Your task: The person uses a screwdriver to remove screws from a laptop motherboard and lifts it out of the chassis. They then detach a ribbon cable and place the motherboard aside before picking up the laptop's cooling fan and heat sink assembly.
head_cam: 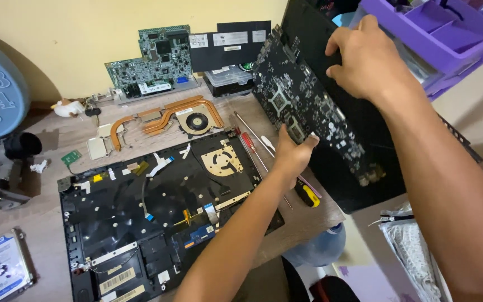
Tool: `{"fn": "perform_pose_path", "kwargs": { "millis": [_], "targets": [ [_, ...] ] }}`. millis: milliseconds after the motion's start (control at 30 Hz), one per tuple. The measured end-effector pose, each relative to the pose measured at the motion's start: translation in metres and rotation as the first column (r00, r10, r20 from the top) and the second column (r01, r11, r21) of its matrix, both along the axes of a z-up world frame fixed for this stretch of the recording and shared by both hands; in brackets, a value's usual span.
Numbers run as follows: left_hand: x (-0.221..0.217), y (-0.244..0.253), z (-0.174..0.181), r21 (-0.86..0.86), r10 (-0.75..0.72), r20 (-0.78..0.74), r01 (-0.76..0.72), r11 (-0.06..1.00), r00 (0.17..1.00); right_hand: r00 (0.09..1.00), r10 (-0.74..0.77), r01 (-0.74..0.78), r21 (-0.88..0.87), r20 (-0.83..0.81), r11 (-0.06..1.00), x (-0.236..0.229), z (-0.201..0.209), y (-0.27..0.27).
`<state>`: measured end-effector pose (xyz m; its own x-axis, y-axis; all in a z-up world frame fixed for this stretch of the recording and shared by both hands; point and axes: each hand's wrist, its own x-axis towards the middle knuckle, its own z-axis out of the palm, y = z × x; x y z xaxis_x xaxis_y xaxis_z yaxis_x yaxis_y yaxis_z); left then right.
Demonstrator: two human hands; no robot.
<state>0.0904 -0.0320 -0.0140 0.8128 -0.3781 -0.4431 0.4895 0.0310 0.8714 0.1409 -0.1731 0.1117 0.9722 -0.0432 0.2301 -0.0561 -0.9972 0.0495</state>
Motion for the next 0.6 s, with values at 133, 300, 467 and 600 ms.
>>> {"fn": "perform_pose_path", "kwargs": {
  "millis": [133,300,467,600],
  "targets": [
    [-0.007,0.007,0.014,-0.038,-0.069,-0.132,0.065,0.997,0.989,0.999,0.044,-0.043,-0.03,0.031,0.999,0.001,-0.002,-0.001],
    [-0.009,0.007,0.021,0.019,-0.137,-0.11,0.14,0.99,0.985,0.998,0.053,-0.053,0.009,0.018,0.999,0.002,-0.001,0.002],
    [-0.01,0.006,0.015,0.096,-0.186,-0.018,0.187,0.978,0.982,1.0,0.022,-0.021,-0.021,0.015,1.0,0.001,-0.001,0.0],
    [-0.012,0.007,0.015,0.131,-0.224,0.022,0.219,0.967,0.974,0.998,-0.007,0.017,-0.171,0.06,0.985,0.004,-0.006,-0.01]
  ]
}}
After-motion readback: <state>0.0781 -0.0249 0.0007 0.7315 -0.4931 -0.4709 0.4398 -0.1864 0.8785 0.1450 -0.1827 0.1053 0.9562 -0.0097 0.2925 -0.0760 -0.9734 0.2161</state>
